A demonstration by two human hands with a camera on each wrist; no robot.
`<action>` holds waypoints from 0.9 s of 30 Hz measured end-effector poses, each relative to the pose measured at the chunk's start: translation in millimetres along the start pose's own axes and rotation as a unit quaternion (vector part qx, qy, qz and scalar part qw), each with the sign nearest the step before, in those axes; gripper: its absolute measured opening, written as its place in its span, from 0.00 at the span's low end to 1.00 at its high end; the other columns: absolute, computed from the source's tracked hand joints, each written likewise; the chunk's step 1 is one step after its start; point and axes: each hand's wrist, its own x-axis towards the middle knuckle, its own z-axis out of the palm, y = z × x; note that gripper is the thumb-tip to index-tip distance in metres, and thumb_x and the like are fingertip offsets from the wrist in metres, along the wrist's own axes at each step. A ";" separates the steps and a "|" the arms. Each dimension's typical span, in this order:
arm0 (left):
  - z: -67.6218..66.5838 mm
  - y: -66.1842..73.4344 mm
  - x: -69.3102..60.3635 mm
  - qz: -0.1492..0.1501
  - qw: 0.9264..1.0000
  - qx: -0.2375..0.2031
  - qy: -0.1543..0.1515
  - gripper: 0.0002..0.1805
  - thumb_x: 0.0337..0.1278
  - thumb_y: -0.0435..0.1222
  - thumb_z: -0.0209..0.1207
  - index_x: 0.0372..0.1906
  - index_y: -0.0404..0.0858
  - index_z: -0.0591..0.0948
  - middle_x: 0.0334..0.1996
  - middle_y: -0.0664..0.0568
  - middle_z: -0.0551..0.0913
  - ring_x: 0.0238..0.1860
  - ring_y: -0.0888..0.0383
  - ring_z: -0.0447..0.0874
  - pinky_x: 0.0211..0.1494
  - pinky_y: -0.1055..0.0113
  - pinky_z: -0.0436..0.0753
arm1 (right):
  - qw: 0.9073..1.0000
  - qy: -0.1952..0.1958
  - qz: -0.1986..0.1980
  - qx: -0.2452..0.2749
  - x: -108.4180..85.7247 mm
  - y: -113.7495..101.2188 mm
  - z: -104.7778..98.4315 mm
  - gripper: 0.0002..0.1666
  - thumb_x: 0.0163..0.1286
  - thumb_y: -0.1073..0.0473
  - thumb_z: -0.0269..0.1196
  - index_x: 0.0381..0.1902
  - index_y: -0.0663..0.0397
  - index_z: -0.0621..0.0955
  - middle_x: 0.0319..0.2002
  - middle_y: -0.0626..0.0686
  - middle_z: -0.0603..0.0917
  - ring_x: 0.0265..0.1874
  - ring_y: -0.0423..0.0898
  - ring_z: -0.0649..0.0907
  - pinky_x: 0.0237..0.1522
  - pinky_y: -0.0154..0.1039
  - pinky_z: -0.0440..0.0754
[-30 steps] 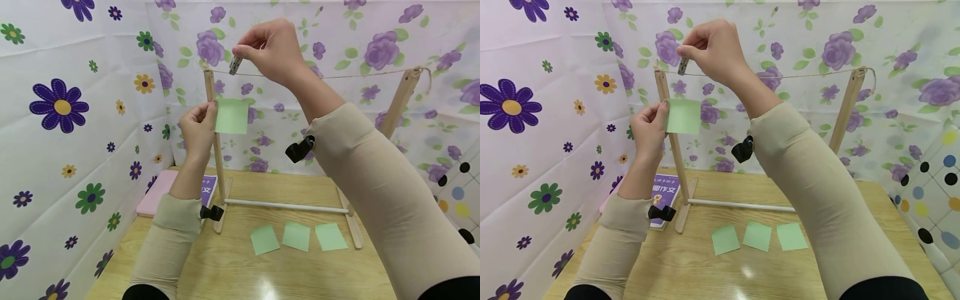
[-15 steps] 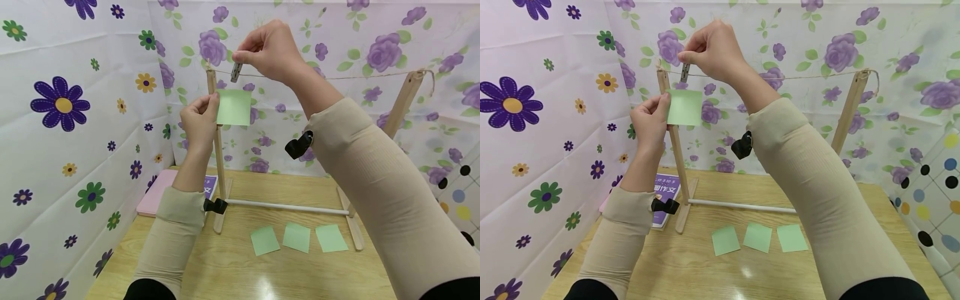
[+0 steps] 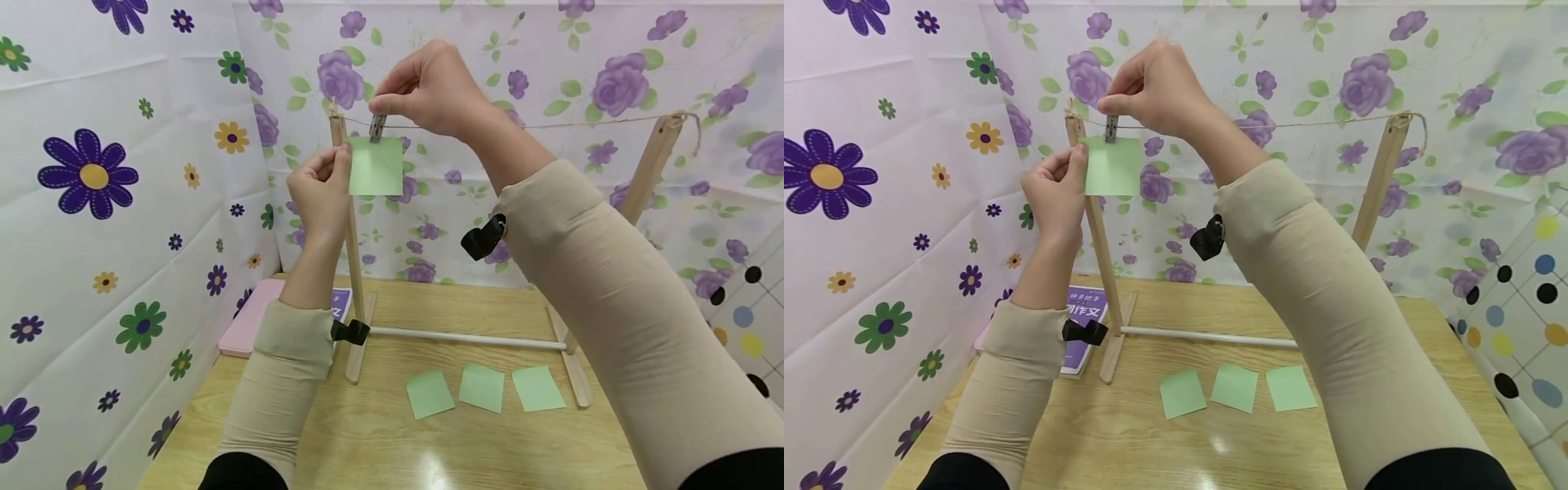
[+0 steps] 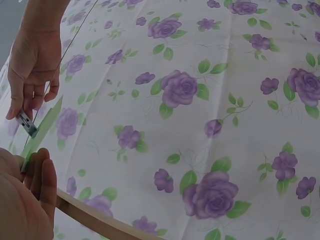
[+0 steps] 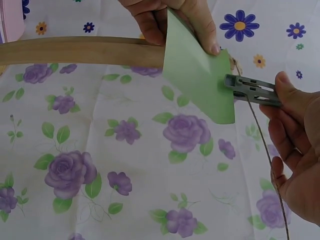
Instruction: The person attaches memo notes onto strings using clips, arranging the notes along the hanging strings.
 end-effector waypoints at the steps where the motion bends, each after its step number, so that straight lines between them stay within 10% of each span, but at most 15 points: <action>1: -0.2 0.1 0.3 0.002 1.000 0.000 0.000 0.13 0.66 0.40 0.66 0.39 0.33 0.89 0.26 0.53 0.85 0.25 0.62 0.77 0.27 0.74 0.77 | 1.000 -0.006 0.000 -0.002 0.2 0.0 0.2 0.15 0.67 0.48 0.70 0.41 0.53 0.91 0.39 0.48 0.89 0.38 0.40 0.84 0.43 0.34 0.83; 27: -5.5 3.0 3.5 0.012 1.000 0.001 -0.012 0.13 0.66 0.40 0.66 0.42 0.31 0.88 0.33 0.49 0.87 0.29 0.61 0.81 0.31 0.76 0.82 | 0.998 -0.054 -0.019 0.001 -0.5 3.1 2.7 0.20 0.68 0.47 0.70 0.49 0.56 0.88 0.43 0.50 0.88 0.41 0.40 0.84 0.50 0.34 0.83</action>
